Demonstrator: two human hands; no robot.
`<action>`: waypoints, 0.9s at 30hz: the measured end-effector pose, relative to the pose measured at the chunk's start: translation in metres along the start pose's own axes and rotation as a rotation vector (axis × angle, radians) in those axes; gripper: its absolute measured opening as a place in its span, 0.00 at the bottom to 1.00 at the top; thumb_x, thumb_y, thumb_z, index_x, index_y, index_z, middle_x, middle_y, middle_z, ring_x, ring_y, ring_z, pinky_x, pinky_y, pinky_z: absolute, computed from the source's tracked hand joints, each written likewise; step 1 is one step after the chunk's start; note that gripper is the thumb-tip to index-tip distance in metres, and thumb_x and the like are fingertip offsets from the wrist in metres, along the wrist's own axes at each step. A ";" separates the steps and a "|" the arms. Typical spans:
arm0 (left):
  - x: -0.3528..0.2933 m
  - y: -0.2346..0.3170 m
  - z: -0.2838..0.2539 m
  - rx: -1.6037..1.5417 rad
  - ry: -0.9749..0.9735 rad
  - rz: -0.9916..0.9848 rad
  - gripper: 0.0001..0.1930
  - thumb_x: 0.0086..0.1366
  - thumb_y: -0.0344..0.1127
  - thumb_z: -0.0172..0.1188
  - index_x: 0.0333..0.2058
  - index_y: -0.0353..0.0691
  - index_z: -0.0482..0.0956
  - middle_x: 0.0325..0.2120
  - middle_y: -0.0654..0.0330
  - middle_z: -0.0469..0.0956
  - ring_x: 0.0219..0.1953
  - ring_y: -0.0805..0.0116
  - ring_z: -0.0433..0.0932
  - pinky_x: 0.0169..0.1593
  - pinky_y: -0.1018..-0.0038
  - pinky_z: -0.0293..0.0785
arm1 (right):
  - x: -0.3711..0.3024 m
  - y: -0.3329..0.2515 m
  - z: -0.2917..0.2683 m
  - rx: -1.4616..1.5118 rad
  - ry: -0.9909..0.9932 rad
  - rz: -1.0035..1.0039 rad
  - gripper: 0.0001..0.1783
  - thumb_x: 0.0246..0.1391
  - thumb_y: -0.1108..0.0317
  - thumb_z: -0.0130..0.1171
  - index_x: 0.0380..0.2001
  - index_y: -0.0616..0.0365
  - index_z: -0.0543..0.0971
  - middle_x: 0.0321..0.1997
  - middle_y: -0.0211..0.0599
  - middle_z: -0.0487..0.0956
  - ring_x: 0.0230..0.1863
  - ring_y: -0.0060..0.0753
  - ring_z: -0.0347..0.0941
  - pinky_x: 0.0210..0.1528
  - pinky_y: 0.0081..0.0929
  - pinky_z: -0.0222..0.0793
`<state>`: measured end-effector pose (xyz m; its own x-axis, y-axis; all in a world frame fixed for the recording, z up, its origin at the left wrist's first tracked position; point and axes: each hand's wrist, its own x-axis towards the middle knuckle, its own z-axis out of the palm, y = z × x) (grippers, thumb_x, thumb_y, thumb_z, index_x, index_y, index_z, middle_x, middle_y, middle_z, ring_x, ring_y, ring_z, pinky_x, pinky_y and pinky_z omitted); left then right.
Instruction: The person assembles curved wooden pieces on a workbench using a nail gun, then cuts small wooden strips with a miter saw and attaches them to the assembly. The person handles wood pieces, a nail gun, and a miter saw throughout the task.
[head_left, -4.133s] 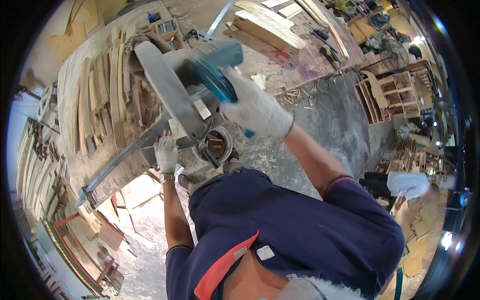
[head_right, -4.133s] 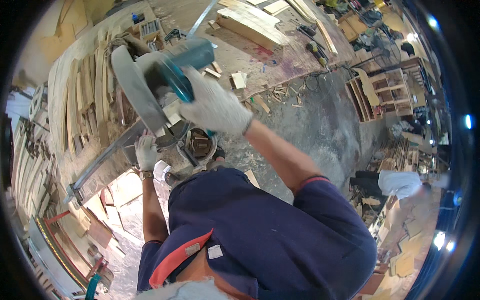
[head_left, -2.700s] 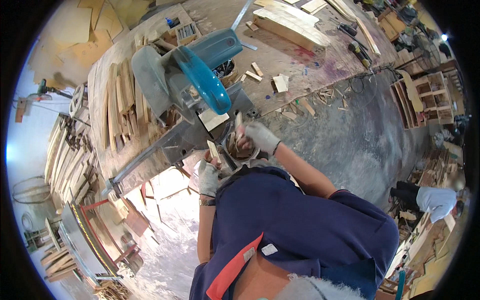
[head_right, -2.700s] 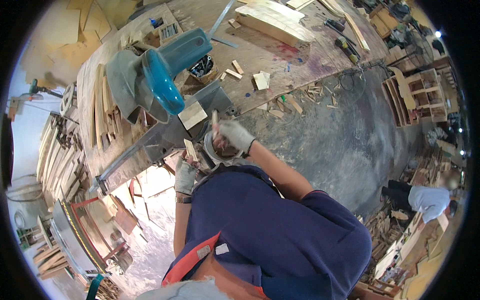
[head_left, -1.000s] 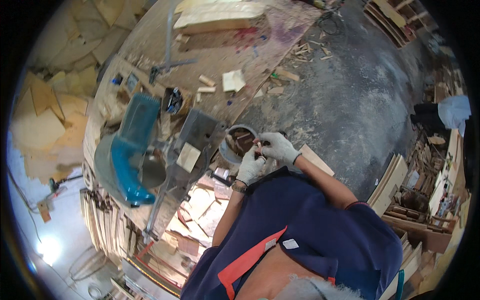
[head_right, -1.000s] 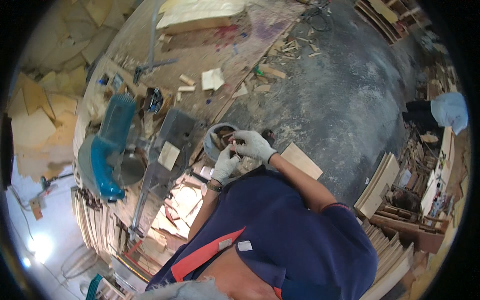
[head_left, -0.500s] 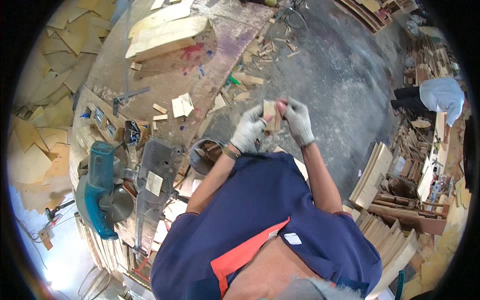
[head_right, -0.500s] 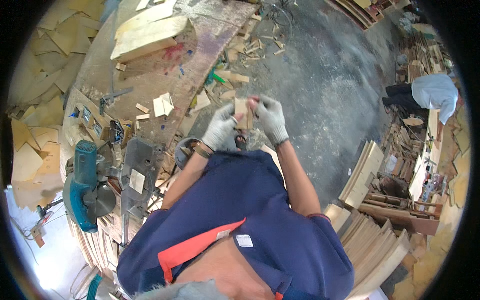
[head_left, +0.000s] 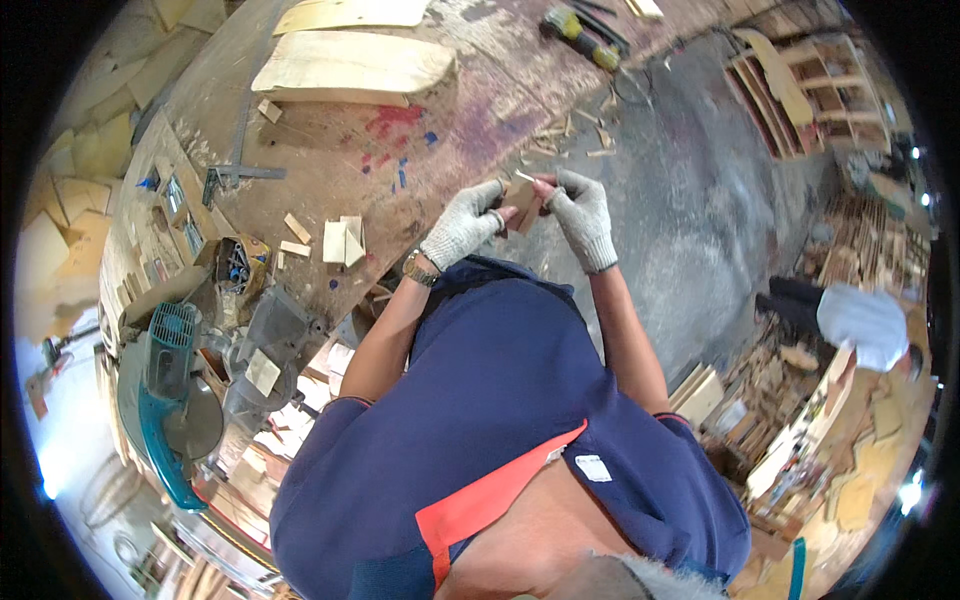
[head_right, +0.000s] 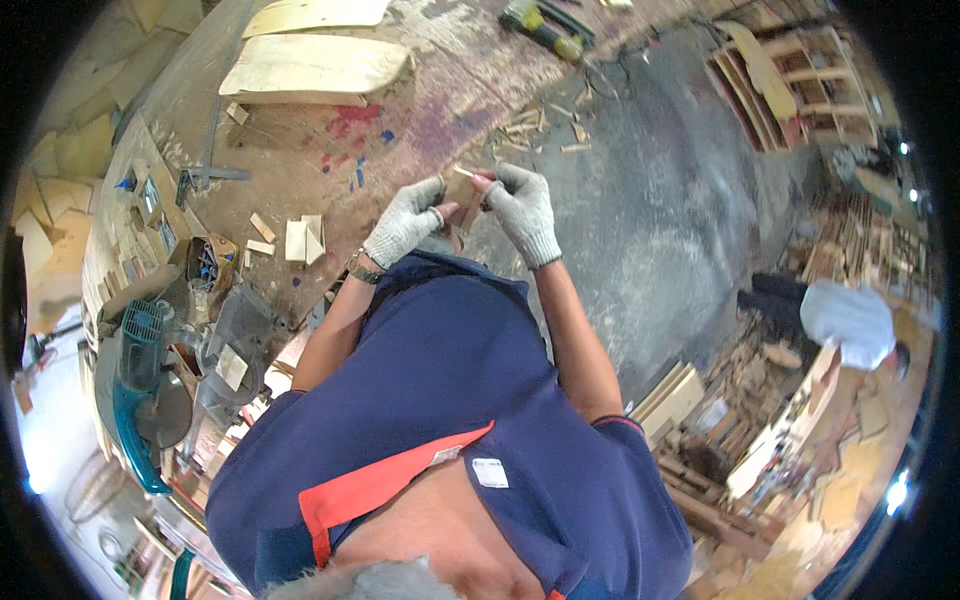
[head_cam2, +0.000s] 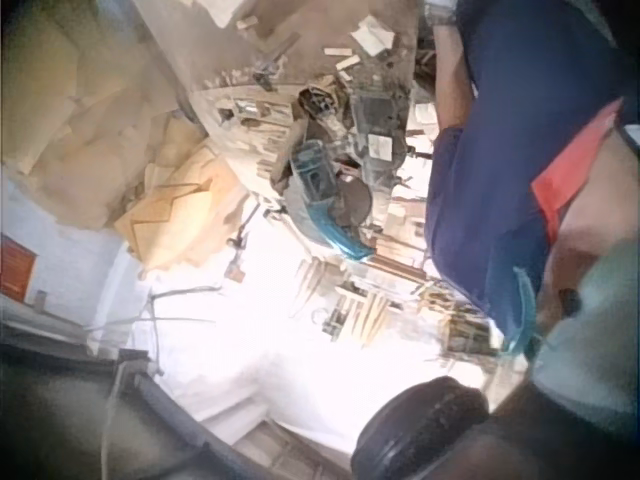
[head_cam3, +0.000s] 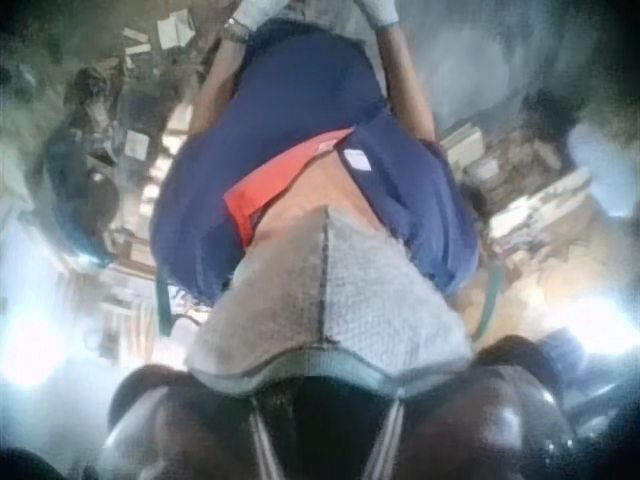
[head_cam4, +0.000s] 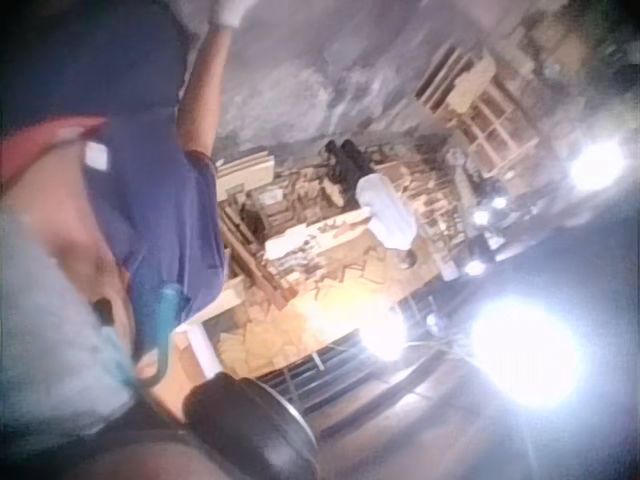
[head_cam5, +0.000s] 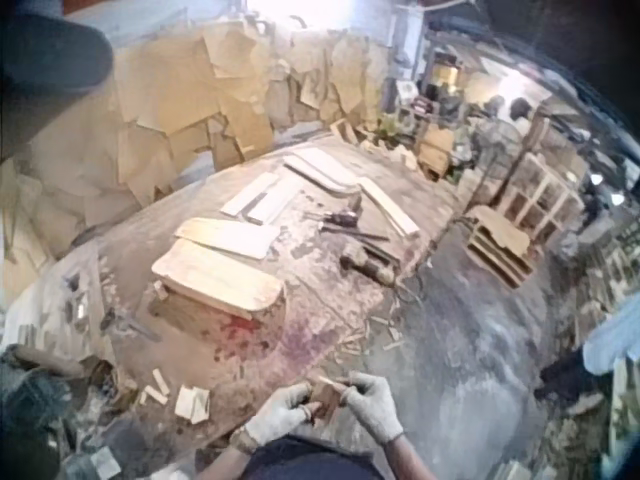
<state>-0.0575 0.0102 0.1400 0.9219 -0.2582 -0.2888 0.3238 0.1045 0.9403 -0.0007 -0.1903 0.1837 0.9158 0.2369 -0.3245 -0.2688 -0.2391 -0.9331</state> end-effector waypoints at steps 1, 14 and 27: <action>0.013 0.007 -0.004 -0.014 -0.011 -0.023 0.11 0.70 0.31 0.61 0.46 0.30 0.76 0.31 0.67 0.75 0.33 0.80 0.74 0.36 0.77 0.75 | 0.015 -0.007 -0.006 -0.014 -0.049 0.002 0.14 0.61 0.65 0.67 0.44 0.65 0.86 0.30 0.30 0.84 0.32 0.18 0.77 0.37 0.22 0.75; 0.099 0.039 -0.033 -0.128 0.012 -0.020 0.28 0.72 0.40 0.61 0.64 0.29 0.69 0.51 0.64 0.78 0.49 0.78 0.72 0.54 0.77 0.71 | 0.183 -0.011 -0.026 0.392 -0.654 0.333 0.18 0.64 0.53 0.64 0.37 0.59 0.83 0.33 0.31 0.83 0.30 0.21 0.79 0.30 0.22 0.76; 0.176 0.032 0.038 -1.134 0.481 0.339 0.17 0.75 0.36 0.53 0.57 0.35 0.70 0.32 0.60 0.75 0.24 0.75 0.66 0.28 0.77 0.64 | 0.300 -0.045 -0.048 0.310 -1.109 0.669 0.20 0.69 0.52 0.58 0.41 0.62 0.80 0.25 0.27 0.78 0.20 0.19 0.73 0.24 0.21 0.71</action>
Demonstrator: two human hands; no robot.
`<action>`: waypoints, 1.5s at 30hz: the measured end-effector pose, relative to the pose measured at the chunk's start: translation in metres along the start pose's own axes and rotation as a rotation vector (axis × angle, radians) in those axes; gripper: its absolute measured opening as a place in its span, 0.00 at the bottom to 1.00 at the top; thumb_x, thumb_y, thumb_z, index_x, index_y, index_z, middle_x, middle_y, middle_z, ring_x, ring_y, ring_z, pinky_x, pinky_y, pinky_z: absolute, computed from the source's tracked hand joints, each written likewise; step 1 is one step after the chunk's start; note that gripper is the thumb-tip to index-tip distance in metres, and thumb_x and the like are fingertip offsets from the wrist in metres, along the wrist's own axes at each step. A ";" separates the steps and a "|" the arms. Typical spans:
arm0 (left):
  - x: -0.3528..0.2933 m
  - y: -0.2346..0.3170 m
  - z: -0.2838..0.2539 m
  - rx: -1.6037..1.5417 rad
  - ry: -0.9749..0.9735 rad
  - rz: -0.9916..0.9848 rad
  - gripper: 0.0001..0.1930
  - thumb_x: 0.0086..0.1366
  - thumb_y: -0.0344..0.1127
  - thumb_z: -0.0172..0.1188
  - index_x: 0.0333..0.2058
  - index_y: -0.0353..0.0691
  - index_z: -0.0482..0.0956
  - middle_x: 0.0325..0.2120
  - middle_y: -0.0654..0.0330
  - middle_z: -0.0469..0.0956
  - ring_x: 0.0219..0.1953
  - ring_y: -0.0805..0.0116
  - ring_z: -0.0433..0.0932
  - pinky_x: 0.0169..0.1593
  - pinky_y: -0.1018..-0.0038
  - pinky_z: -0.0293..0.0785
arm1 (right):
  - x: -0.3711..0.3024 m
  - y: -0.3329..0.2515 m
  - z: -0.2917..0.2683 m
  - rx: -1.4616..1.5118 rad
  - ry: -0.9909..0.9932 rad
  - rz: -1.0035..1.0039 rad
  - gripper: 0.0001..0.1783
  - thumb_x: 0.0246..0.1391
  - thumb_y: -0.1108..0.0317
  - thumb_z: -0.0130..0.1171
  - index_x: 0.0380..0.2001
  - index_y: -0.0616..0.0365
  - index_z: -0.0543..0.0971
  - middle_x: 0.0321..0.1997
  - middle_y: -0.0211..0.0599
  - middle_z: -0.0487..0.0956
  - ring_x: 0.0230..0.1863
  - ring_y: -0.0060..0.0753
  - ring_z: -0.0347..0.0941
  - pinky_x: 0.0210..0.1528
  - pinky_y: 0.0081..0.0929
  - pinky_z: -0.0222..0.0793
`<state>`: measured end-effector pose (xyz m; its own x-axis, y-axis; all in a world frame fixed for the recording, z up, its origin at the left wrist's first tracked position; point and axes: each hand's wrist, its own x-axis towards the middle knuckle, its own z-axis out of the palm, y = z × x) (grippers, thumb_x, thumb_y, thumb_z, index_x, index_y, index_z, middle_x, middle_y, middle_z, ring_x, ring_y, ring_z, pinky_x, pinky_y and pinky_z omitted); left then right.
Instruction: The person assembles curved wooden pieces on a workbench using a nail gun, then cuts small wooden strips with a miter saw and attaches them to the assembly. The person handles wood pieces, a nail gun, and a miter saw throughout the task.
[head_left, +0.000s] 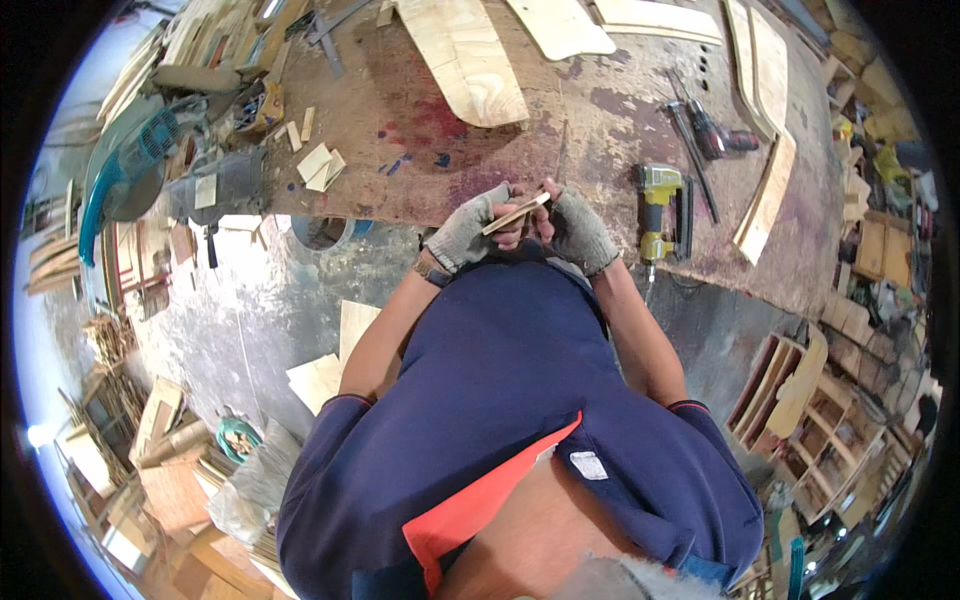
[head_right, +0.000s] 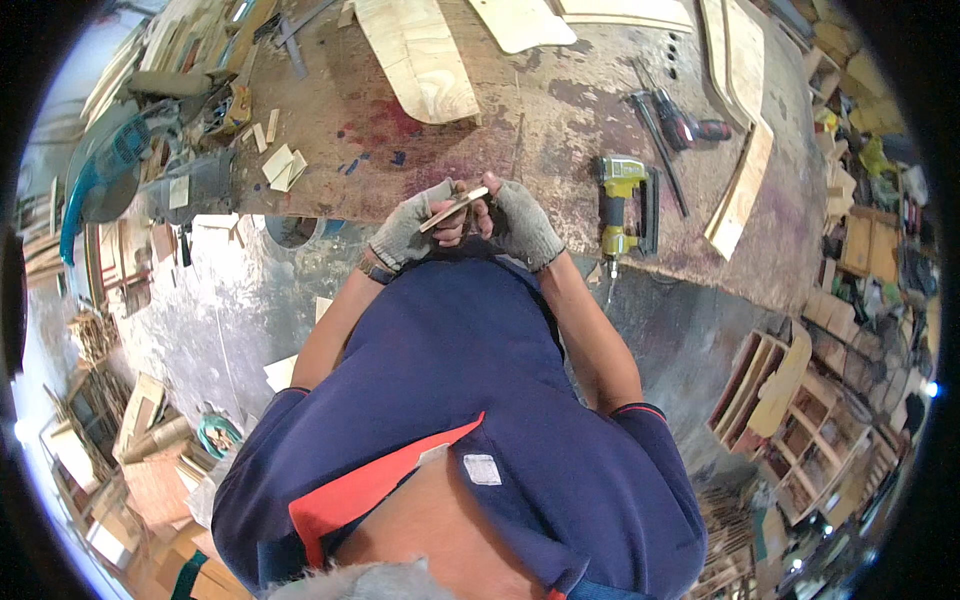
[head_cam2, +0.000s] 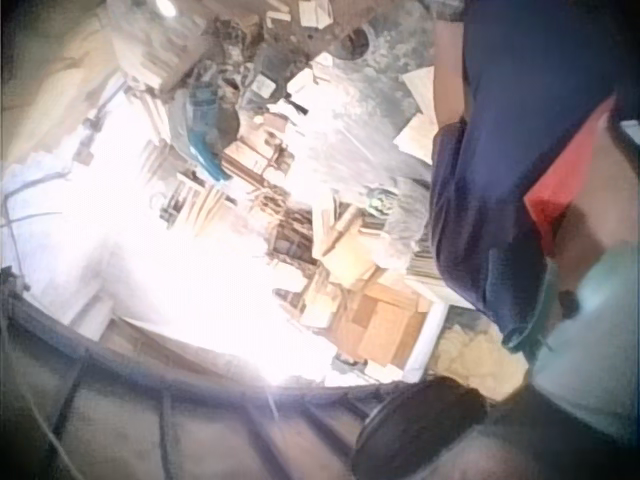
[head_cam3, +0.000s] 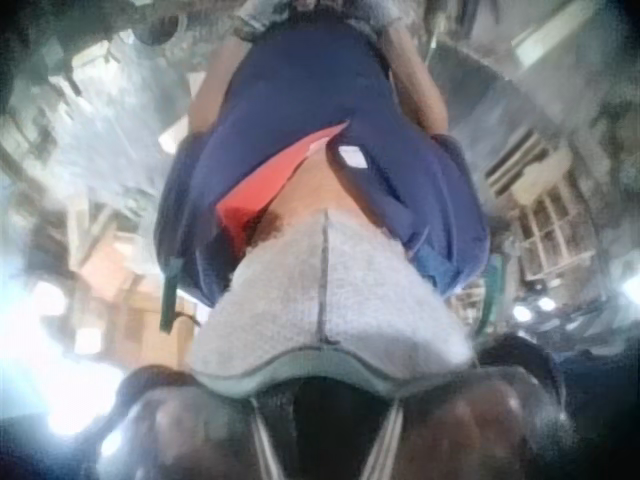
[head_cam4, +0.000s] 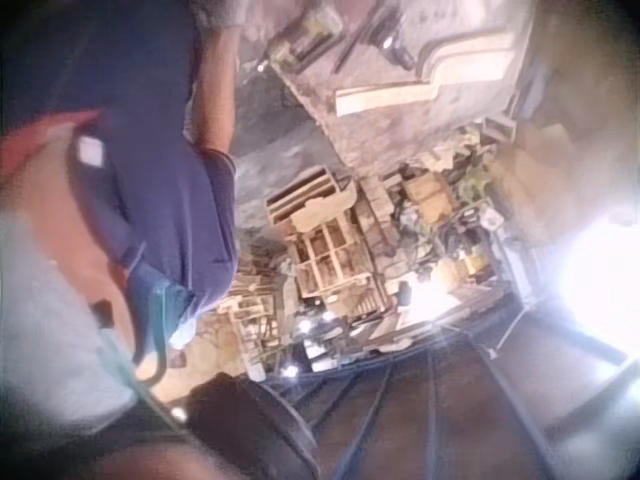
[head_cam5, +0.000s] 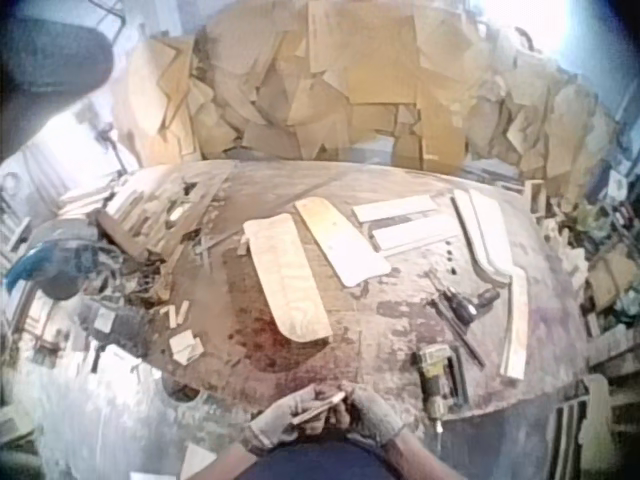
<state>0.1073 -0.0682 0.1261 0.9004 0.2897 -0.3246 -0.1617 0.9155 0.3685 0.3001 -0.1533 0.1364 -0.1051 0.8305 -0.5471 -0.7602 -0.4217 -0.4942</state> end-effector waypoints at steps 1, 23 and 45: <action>0.003 0.002 -0.004 -0.083 -0.045 -0.014 0.16 0.76 0.34 0.48 0.58 0.36 0.70 0.32 0.59 0.75 0.24 0.75 0.67 0.29 0.78 0.65 | 0.003 -0.002 0.003 -0.022 -0.075 -0.073 0.20 0.69 0.52 0.58 0.40 0.63 0.80 0.26 0.28 0.78 0.21 0.20 0.73 0.25 0.21 0.72; 0.080 0.058 -0.130 1.649 0.618 0.423 0.15 0.61 0.39 0.64 0.42 0.36 0.82 0.35 0.40 0.82 0.40 0.42 0.82 0.43 0.55 0.77 | 0.113 -0.036 -0.016 -1.441 0.515 -0.591 0.12 0.60 0.65 0.59 0.42 0.61 0.81 0.30 0.43 0.82 0.31 0.40 0.79 0.36 0.33 0.73; 0.114 0.051 -0.158 2.028 0.528 0.585 0.13 0.56 0.42 0.67 0.30 0.36 0.82 0.32 0.44 0.82 0.40 0.41 0.79 0.48 0.50 0.75 | 0.152 -0.044 -0.025 -1.602 0.304 -0.622 0.20 0.50 0.65 0.60 0.47 0.60 0.74 0.37 0.60 0.82 0.43 0.66 0.78 0.44 0.56 0.74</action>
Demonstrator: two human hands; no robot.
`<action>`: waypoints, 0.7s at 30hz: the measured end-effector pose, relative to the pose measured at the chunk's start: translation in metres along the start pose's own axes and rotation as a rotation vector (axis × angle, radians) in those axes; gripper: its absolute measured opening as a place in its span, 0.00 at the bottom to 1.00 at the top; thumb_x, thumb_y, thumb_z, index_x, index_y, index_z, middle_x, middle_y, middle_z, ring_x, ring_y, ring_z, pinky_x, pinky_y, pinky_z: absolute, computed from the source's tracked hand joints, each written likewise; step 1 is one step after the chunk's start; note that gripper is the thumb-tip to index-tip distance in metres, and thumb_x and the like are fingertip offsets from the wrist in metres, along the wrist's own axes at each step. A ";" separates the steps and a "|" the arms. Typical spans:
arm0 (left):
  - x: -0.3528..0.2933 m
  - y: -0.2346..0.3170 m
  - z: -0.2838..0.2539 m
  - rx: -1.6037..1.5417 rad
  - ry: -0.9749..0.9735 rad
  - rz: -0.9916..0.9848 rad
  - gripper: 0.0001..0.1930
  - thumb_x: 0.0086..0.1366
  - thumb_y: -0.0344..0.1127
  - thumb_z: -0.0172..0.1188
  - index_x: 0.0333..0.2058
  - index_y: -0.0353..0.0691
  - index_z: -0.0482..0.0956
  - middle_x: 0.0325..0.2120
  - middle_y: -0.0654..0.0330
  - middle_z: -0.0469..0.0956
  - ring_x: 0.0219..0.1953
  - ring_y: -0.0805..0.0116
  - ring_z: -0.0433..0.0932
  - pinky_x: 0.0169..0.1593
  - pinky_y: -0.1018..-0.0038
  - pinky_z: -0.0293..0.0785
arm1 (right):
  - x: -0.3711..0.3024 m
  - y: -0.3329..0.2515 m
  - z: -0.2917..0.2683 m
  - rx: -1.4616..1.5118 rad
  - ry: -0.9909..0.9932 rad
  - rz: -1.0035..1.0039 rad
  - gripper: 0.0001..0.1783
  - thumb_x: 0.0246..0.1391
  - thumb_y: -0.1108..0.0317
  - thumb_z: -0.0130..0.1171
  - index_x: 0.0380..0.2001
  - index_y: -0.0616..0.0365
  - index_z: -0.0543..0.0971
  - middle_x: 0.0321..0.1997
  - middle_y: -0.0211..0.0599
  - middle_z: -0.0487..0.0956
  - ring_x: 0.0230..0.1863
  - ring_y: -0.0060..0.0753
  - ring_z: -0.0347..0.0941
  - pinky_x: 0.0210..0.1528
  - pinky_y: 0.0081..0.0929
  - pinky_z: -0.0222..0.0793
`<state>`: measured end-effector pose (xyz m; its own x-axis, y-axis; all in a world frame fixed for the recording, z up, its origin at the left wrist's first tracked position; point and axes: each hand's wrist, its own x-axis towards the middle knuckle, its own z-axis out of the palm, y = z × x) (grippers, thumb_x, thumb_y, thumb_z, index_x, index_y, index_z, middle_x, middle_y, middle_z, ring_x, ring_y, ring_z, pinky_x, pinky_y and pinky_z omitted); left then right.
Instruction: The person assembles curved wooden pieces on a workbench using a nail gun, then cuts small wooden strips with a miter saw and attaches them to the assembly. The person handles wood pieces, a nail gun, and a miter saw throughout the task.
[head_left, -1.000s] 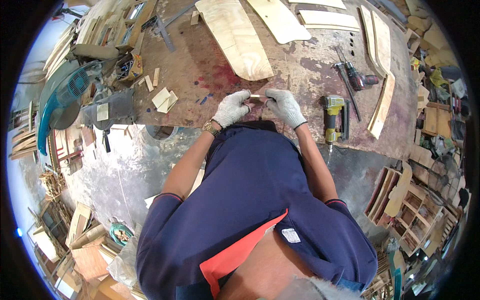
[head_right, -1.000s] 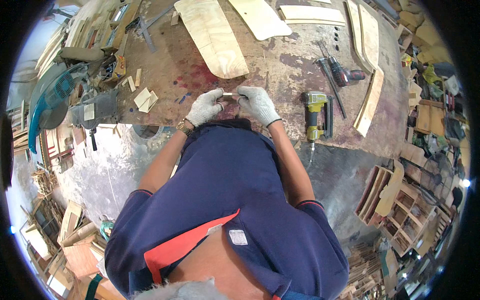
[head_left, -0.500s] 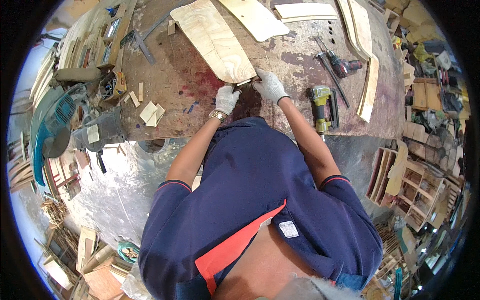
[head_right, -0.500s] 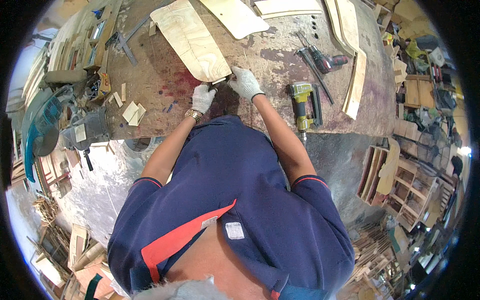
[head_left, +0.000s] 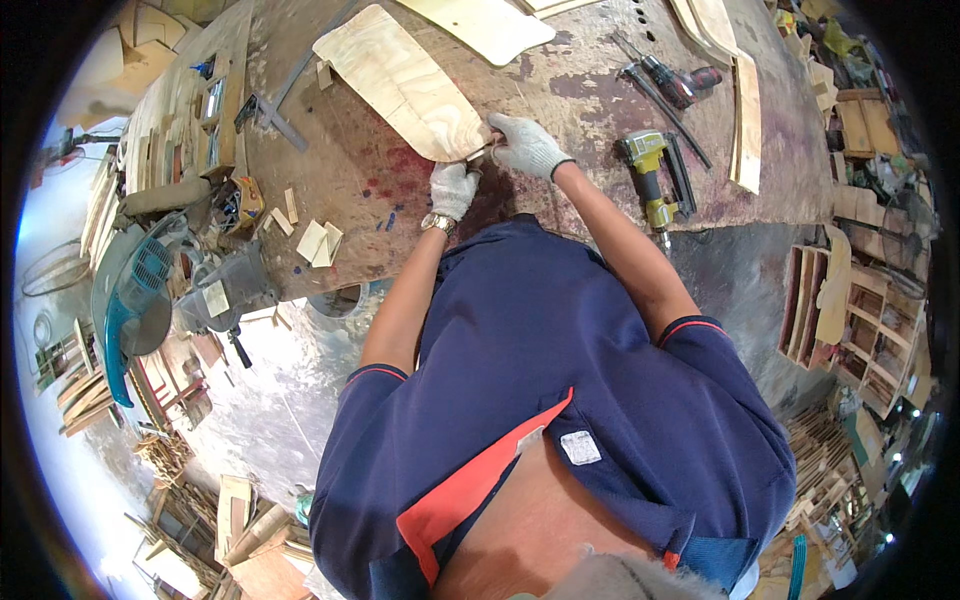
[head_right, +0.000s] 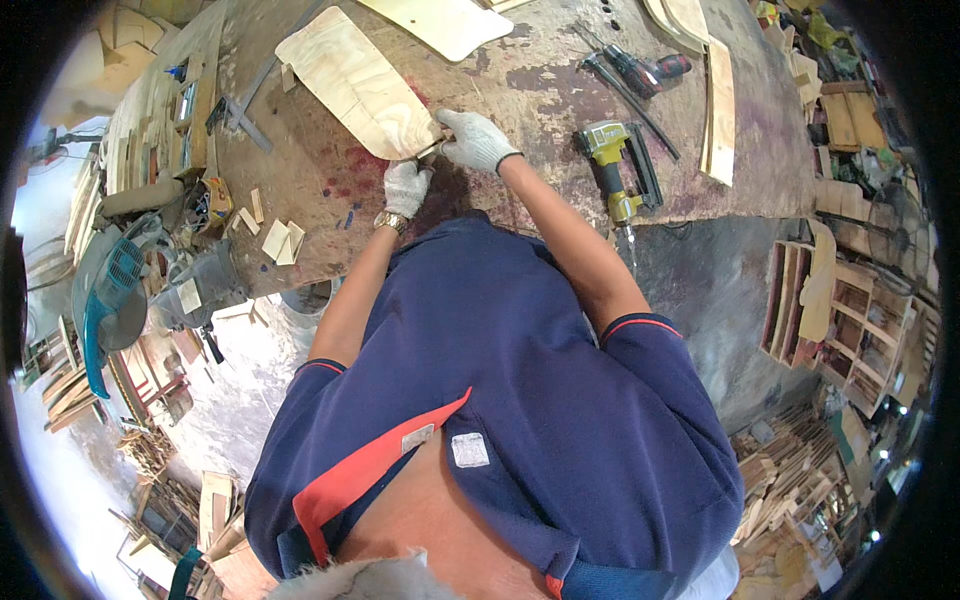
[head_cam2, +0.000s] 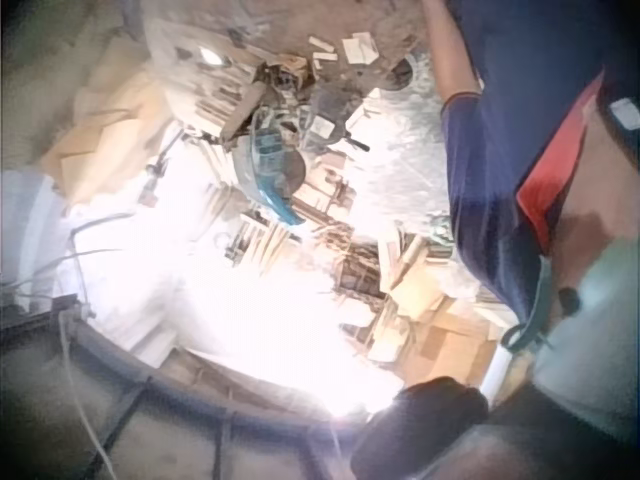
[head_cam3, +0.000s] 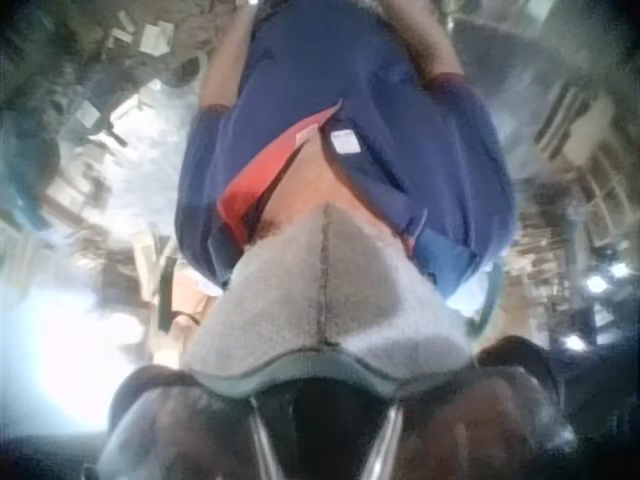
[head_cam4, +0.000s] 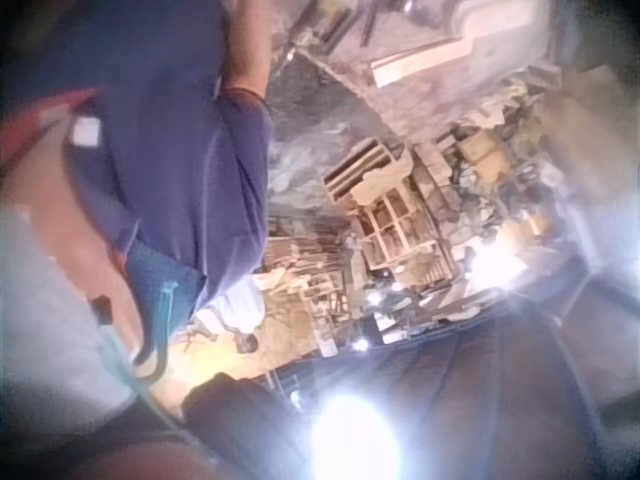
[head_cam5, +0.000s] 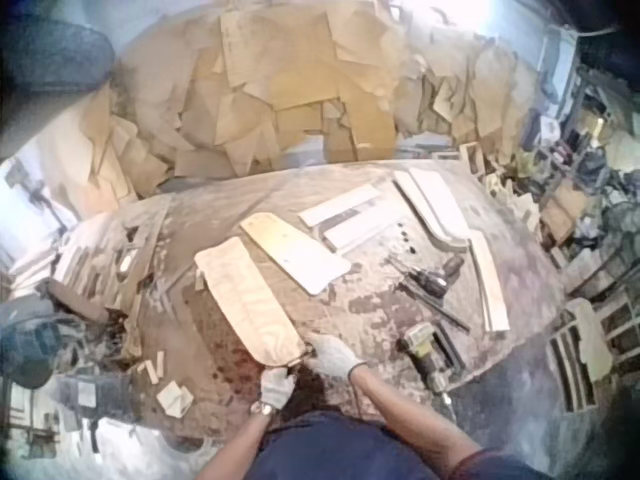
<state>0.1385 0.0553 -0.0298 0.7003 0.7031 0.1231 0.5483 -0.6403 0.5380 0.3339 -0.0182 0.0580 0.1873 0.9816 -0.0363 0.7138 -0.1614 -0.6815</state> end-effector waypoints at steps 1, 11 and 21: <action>0.001 0.000 0.000 0.024 0.034 0.015 0.13 0.56 0.41 0.67 0.32 0.36 0.83 0.34 0.44 0.82 0.42 0.41 0.79 0.50 0.51 0.75 | 0.001 -0.001 -0.001 -0.022 -0.019 -0.028 0.22 0.50 0.66 0.59 0.50 0.60 0.73 0.38 0.60 0.82 0.44 0.66 0.79 0.44 0.57 0.74; 0.007 -0.014 0.003 -0.048 -0.117 -0.057 0.16 0.57 0.40 0.66 0.43 0.41 0.85 0.43 0.46 0.83 0.50 0.44 0.78 0.57 0.54 0.73 | 0.000 -0.011 0.012 -0.139 -0.012 0.051 0.28 0.54 0.64 0.61 0.57 0.58 0.67 0.37 0.58 0.83 0.44 0.64 0.80 0.44 0.56 0.75; 0.011 -0.023 0.013 -0.257 -0.086 -0.107 0.22 0.62 0.46 0.65 0.52 0.43 0.83 0.52 0.52 0.83 0.57 0.47 0.76 0.64 0.58 0.67 | -0.001 -0.008 0.001 -0.068 -0.061 0.032 0.27 0.53 0.69 0.59 0.58 0.58 0.71 0.39 0.60 0.82 0.46 0.65 0.79 0.48 0.55 0.74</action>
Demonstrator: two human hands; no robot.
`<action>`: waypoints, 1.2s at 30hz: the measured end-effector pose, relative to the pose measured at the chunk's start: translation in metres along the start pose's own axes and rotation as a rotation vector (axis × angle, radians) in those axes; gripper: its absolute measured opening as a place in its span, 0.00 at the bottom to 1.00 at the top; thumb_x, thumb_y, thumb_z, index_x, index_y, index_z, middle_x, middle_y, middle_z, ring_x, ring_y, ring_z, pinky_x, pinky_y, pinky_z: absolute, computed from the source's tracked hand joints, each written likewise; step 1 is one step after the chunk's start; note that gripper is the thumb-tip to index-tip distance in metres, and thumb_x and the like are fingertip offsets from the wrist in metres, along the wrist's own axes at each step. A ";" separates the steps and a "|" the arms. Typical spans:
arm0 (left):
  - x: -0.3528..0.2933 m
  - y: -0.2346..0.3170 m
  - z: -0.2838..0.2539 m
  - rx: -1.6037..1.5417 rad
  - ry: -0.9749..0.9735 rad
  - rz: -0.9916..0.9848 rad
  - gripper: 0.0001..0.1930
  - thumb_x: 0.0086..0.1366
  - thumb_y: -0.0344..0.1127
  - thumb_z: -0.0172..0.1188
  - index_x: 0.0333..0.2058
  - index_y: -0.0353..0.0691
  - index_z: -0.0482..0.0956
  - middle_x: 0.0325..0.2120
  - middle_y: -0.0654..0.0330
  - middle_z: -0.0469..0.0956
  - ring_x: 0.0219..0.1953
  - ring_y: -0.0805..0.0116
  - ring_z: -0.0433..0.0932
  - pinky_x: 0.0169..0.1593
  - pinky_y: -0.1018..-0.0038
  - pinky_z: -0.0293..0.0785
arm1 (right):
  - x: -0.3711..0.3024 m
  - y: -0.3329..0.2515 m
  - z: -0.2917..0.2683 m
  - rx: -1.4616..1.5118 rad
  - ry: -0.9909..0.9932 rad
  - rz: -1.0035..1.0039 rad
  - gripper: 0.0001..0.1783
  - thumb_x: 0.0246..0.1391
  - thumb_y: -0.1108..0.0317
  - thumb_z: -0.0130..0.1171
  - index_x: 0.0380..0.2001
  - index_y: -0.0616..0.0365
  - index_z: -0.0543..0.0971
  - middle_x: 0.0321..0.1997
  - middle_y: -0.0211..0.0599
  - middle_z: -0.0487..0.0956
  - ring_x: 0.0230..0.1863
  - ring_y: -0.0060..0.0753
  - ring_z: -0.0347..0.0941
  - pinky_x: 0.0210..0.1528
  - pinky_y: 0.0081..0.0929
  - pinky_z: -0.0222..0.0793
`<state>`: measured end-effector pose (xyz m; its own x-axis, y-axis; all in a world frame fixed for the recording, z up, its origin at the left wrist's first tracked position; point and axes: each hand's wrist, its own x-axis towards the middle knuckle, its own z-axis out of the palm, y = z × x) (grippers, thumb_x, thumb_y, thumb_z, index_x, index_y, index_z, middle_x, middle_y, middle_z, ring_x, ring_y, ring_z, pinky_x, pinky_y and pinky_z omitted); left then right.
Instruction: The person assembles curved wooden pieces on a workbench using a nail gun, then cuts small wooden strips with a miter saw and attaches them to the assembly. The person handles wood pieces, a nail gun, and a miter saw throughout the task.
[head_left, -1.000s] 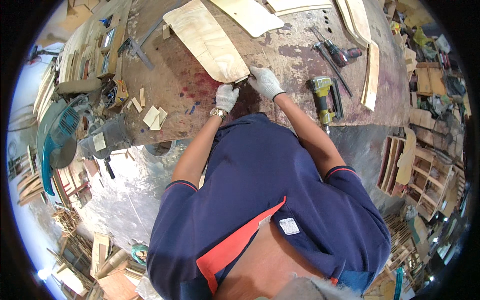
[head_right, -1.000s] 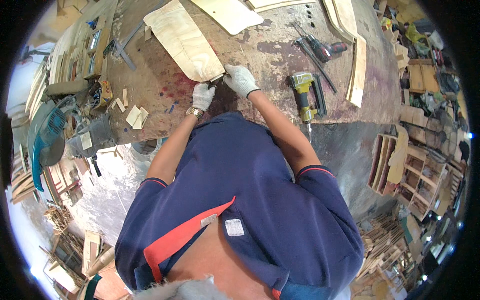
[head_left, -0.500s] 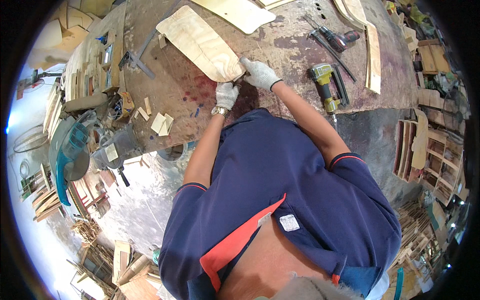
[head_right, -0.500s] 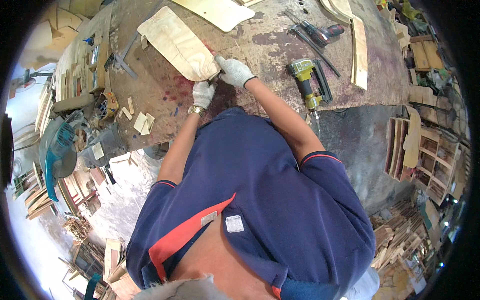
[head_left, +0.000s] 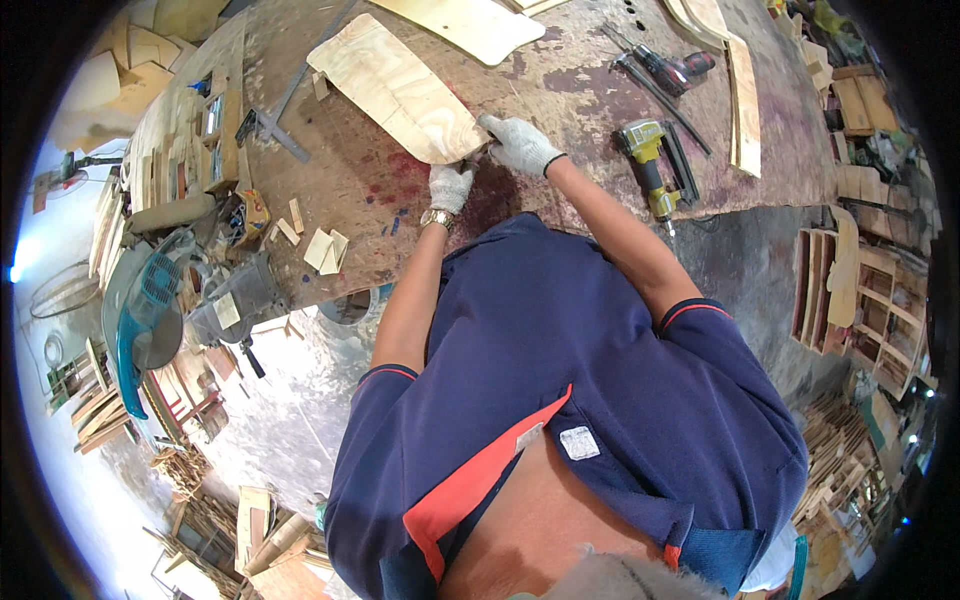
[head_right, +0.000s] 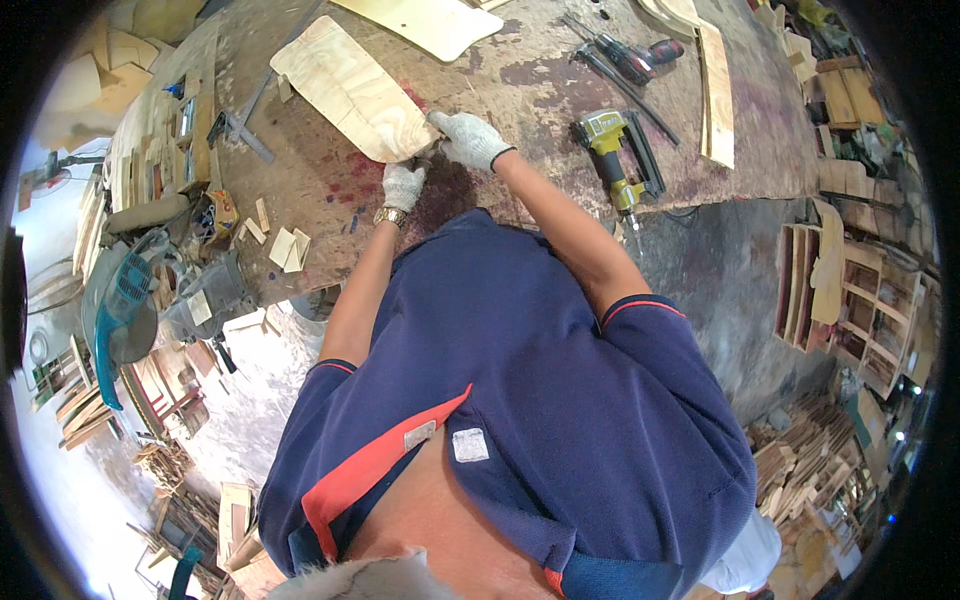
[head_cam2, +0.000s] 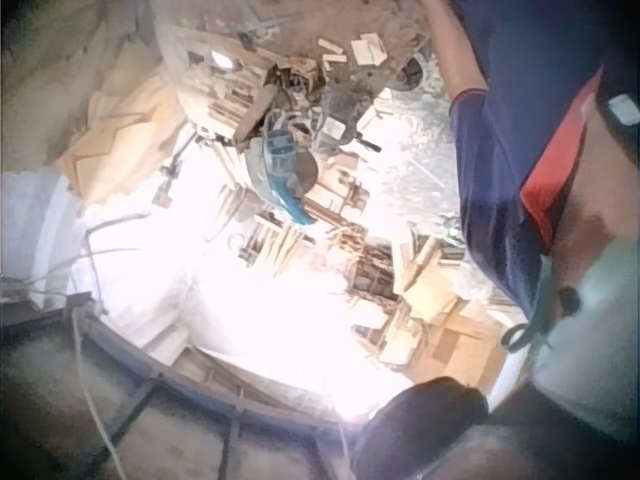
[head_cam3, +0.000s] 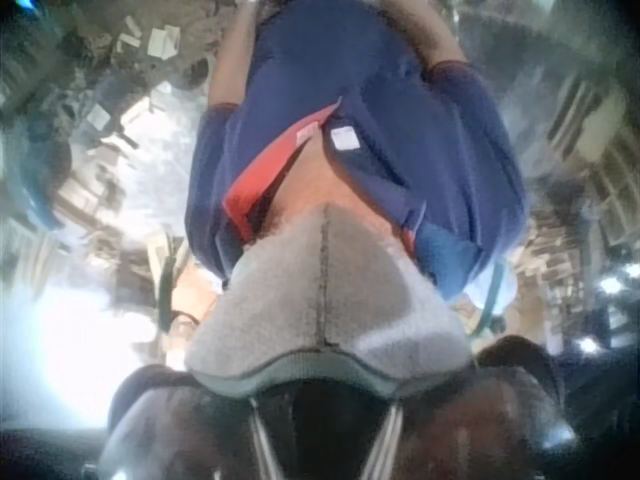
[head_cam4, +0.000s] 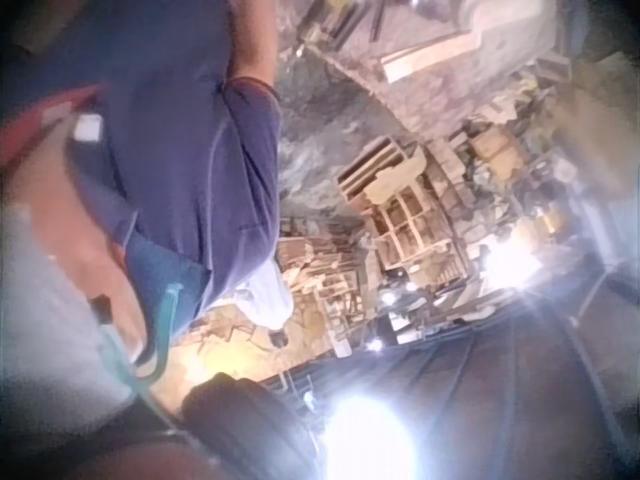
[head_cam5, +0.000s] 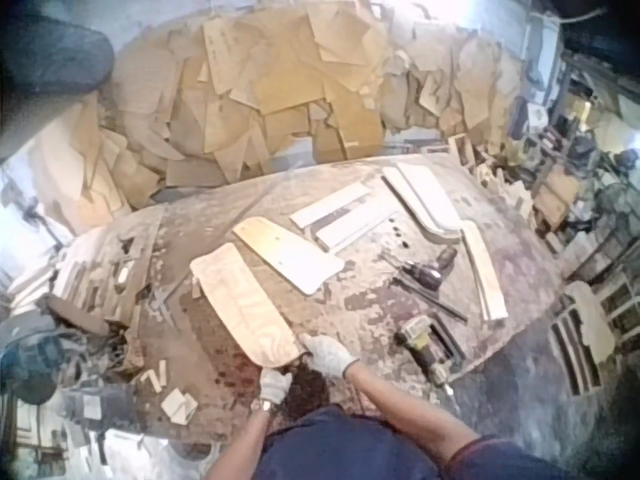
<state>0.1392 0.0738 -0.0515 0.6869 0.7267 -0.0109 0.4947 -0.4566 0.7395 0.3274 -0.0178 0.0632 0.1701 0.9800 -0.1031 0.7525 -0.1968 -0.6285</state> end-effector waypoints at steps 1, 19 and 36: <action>0.001 -0.001 0.000 -0.078 -0.046 -0.067 0.23 0.62 0.46 0.66 0.53 0.44 0.82 0.53 0.52 0.82 0.59 0.48 0.75 0.65 0.59 0.67 | 0.001 0.002 -0.001 0.017 0.002 -0.007 0.27 0.52 0.70 0.59 0.57 0.59 0.72 0.40 0.61 0.82 0.47 0.65 0.78 0.48 0.55 0.73; 0.004 -0.006 0.007 0.178 -0.030 0.058 0.25 0.63 0.42 0.65 0.57 0.41 0.77 0.57 0.53 0.80 0.61 0.51 0.75 0.64 0.60 0.68 | 0.006 0.025 0.005 0.162 -0.001 -0.132 0.23 0.52 0.75 0.59 0.54 0.57 0.75 0.41 0.60 0.82 0.45 0.63 0.79 0.45 0.48 0.74; 0.001 -0.017 0.030 -0.015 0.086 0.245 0.27 0.60 0.19 0.55 0.60 0.40 0.68 0.52 0.56 0.81 0.52 0.61 0.81 0.52 0.67 0.80 | 0.010 0.042 0.012 0.140 0.005 -0.187 0.21 0.55 0.72 0.63 0.53 0.56 0.77 0.41 0.57 0.83 0.45 0.60 0.81 0.45 0.46 0.76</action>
<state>0.1475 0.0674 -0.0844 0.7371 0.6365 0.2271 0.3108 -0.6176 0.7225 0.3534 -0.0160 0.0267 0.0390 0.9988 0.0289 0.6754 -0.0050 -0.7374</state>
